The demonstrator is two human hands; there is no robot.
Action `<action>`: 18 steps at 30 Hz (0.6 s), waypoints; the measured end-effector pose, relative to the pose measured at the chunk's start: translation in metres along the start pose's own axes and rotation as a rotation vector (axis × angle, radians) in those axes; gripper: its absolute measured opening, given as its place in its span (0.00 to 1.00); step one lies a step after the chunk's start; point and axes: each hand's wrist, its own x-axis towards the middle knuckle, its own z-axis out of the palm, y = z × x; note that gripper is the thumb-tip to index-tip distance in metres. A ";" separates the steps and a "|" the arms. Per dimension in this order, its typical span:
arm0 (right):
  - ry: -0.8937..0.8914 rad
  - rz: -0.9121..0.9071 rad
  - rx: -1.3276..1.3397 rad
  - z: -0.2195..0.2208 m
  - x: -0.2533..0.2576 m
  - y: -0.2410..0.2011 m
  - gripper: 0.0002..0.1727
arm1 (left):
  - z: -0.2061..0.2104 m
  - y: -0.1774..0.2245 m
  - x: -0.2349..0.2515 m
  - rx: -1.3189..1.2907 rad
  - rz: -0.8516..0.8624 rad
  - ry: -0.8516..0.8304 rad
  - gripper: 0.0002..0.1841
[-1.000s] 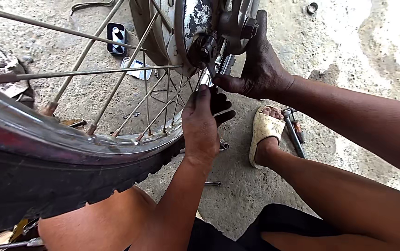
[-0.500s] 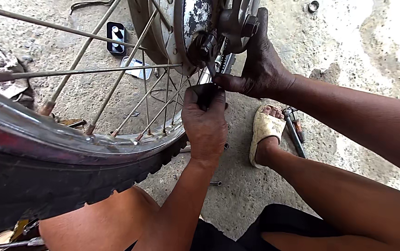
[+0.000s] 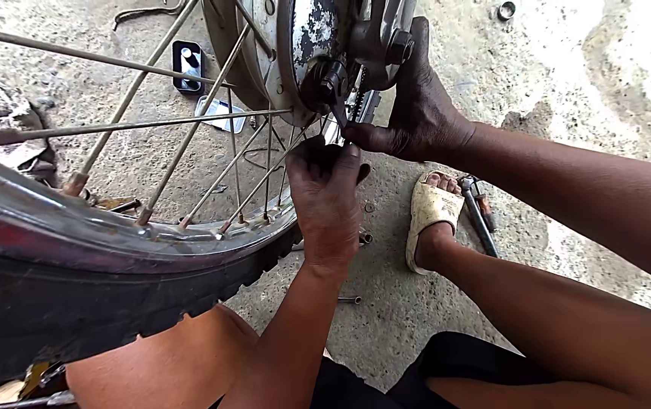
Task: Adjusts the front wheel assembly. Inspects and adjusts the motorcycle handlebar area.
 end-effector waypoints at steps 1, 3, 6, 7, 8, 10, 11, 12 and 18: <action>-0.001 0.004 0.002 0.000 0.000 0.000 0.67 | 0.000 0.003 0.000 -0.067 -0.112 0.011 0.15; -0.001 0.011 0.002 0.000 0.000 0.000 0.66 | 0.002 0.007 0.002 -0.115 -0.267 0.048 0.18; -0.003 -0.005 0.000 0.000 0.000 0.000 0.66 | 0.003 0.003 0.001 -0.043 -0.103 0.031 0.03; -0.007 -0.015 -0.003 0.000 0.000 0.000 0.66 | 0.002 0.001 0.001 -0.016 -0.016 0.019 0.07; -0.007 -0.016 -0.010 0.000 -0.001 0.000 0.66 | 0.000 0.000 0.001 -0.011 0.036 0.017 0.13; -0.004 -0.019 -0.008 0.000 0.000 0.001 0.68 | 0.000 0.002 0.000 -0.082 -0.022 0.024 0.16; 0.000 -0.018 0.000 0.000 0.000 0.001 0.67 | 0.001 0.004 0.000 -0.121 -0.111 0.029 0.14; 0.001 -0.012 0.009 0.000 0.000 0.001 0.67 | 0.001 0.006 0.000 -0.146 -0.210 0.041 0.12; 0.000 -0.013 -0.008 0.000 -0.001 0.000 0.67 | 0.005 0.000 -0.004 0.036 -0.015 0.015 0.06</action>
